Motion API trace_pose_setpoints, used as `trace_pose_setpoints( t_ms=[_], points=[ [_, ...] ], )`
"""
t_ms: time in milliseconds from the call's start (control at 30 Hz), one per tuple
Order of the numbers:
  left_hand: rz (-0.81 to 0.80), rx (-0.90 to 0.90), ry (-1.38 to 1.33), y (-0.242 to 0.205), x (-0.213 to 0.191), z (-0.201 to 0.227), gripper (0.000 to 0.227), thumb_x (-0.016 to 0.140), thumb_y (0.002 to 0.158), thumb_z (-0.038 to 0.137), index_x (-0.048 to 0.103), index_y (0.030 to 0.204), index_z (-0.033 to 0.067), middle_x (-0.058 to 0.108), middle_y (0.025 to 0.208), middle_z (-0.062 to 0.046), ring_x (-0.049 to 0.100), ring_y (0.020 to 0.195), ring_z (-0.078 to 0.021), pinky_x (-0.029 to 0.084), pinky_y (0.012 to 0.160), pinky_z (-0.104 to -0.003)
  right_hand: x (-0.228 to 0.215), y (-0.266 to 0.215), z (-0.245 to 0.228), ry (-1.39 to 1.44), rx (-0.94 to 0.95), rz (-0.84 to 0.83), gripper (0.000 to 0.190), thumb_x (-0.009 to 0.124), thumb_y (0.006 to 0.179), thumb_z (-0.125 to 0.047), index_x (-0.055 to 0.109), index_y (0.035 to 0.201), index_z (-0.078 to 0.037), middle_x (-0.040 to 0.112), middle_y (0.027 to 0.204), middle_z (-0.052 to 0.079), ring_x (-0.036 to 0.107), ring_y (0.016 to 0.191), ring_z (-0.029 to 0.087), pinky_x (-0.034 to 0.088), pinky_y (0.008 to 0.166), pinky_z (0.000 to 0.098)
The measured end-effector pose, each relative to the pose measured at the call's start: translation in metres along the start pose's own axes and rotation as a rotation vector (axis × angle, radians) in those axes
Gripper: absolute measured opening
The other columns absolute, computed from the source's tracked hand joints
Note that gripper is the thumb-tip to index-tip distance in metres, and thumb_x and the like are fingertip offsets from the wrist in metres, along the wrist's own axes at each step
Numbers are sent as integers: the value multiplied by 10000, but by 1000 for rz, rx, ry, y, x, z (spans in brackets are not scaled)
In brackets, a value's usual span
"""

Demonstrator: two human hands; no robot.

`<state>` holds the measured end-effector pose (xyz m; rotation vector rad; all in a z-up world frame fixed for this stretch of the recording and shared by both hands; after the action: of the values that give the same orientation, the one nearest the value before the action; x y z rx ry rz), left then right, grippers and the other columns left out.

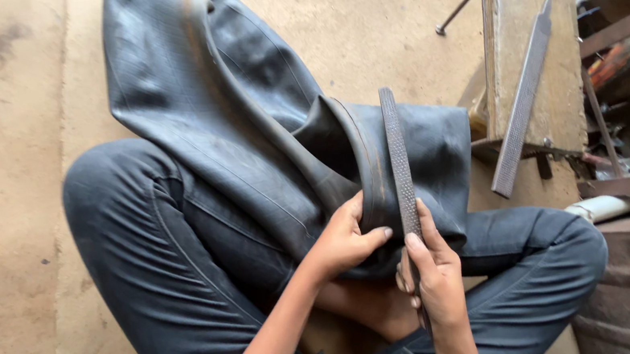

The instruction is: The person sits cross-legged on the floor and uses a metal file to smooth the surface of a large, dark grey rubber sheet. They hold the rubber with one hand and rub the file back and forth along the material's surface, focusing on different sections of the sheet.

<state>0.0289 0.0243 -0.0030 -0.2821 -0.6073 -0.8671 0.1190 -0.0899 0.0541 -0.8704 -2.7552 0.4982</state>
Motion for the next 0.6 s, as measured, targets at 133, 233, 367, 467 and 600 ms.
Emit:
trace_pose_setpoints(
  t_ms=[133, 233, 367, 467, 600],
  points=[
    [168, -140, -22, 1, -3, 5, 597, 633, 818, -35, 524, 1403, 17, 673, 1213, -48, 623, 1112, -133, 500, 987, -286, -37, -37, 39, -268, 52, 85, 609, 494, 965, -82, 419, 1569, -117, 537, 591, 30, 422, 389, 64, 358, 377, 220],
    [188, -169, -79, 5, -4, 8, 589, 628, 820, -47, 532, 1399, 4, 671, 1201, -48, 628, 1111, -134, 489, 993, -281, -82, -73, 87, -494, 125, 92, 668, 516, 939, -35, 407, 1591, -127, 763, 894, 158, 509, 474, 109, 451, 490, 234],
    [160, -153, -93, 1, -5, 1, 529, 621, 834, -55, 561, 1359, -39, 676, 1210, -56, 624, 1117, -135, 488, 1010, -293, -77, -101, 90, -605, -281, 73, 609, 490, 954, -18, 371, 1551, -28, 601, 1322, 228, 517, 1196, 209, 361, 1023, 324],
    [119, -106, -40, 6, -7, 5, 493, 615, 864, -43, 562, 1354, -26, 667, 1200, -40, 606, 1109, -117, 483, 1002, -284, -44, -88, 54, -615, -259, 112, 573, 538, 952, -56, 448, 1517, -29, 659, 1389, 217, 612, 1319, 191, 414, 1097, 307],
    [144, -64, 61, 3, -5, 5, 442, 607, 870, -15, 577, 1310, -14, 668, 1158, -17, 610, 1088, -91, 496, 979, -261, -5, -35, 25, -559, -285, 125, 551, 585, 990, -108, 453, 1519, -24, 640, 1430, 190, 601, 1289, 195, 432, 1079, 302]
  ],
)
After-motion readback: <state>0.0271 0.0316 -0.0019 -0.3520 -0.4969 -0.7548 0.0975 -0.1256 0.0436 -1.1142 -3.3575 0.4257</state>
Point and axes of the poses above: each hand's wrist, its own y-axis towards the middle knuckle, its own x-axis out of the palm, z = x × y, the point moved 4 cm from there along y, towards the middle knuckle
